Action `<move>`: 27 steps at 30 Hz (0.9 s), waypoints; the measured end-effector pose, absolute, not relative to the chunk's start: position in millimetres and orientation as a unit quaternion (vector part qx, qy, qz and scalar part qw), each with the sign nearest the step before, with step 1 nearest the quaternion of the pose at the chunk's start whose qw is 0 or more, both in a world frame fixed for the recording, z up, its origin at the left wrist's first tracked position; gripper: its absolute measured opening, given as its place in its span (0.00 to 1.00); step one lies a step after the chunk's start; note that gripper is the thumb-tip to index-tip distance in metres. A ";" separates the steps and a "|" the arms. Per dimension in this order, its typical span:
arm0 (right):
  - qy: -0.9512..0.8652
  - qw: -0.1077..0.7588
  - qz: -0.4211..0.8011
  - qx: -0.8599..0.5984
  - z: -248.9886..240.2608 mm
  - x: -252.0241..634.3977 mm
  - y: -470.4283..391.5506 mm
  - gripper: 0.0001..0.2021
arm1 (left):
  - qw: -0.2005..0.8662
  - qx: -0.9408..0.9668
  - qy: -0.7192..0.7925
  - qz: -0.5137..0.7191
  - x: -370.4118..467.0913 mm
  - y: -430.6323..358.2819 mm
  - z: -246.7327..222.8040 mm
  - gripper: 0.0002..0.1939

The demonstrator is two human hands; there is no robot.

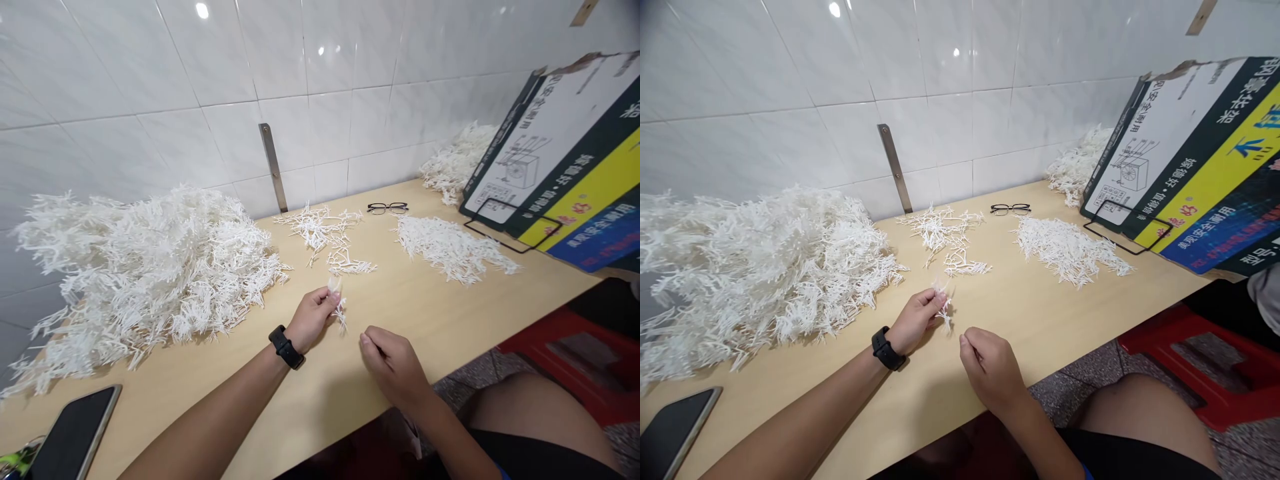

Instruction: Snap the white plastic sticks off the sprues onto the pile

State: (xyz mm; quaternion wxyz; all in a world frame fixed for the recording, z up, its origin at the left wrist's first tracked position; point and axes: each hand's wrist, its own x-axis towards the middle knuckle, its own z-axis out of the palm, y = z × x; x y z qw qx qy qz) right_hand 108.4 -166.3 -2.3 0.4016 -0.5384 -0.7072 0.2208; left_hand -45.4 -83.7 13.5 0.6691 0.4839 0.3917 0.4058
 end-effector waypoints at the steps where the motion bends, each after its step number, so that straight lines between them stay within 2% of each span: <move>1: -0.697 0.400 0.232 -0.548 -1.9 108.1 -165.8 0.18 | 0.666 0.503 0.386 0.394 -45.1 -85.1 14.7 0.24; 6: -0.656 0.359 0.286 -0.600 1.6 104.4 -161.2 0.18 | 0.632 0.567 0.384 0.362 -43.8 -90.2 10.3 0.22; 12: -0.674 0.311 0.240 -0.626 2.1 100.8 -160.0 0.19 | 0.651 0.548 0.382 0.360 -45.5 -86.5 3.4 0.22; 17: -0.703 0.314 0.222 -0.598 -0.8 100.9 -158.0 0.18 | 0.634 0.564 0.389 0.359 -44.1 -89.8 9.0 0.22; 22: -0.717 0.339 0.245 -0.558 -4.2 105.6 -156.2 0.19 | 0.607 0.559 0.406 0.393 -41.1 -92.5 13.2 0.25; 27: -0.735 0.352 0.268 -0.514 -4.5 104.1 -169.6 0.19 | 0.596 0.489 0.438 0.462 -44.7 -82.3 9.8 0.23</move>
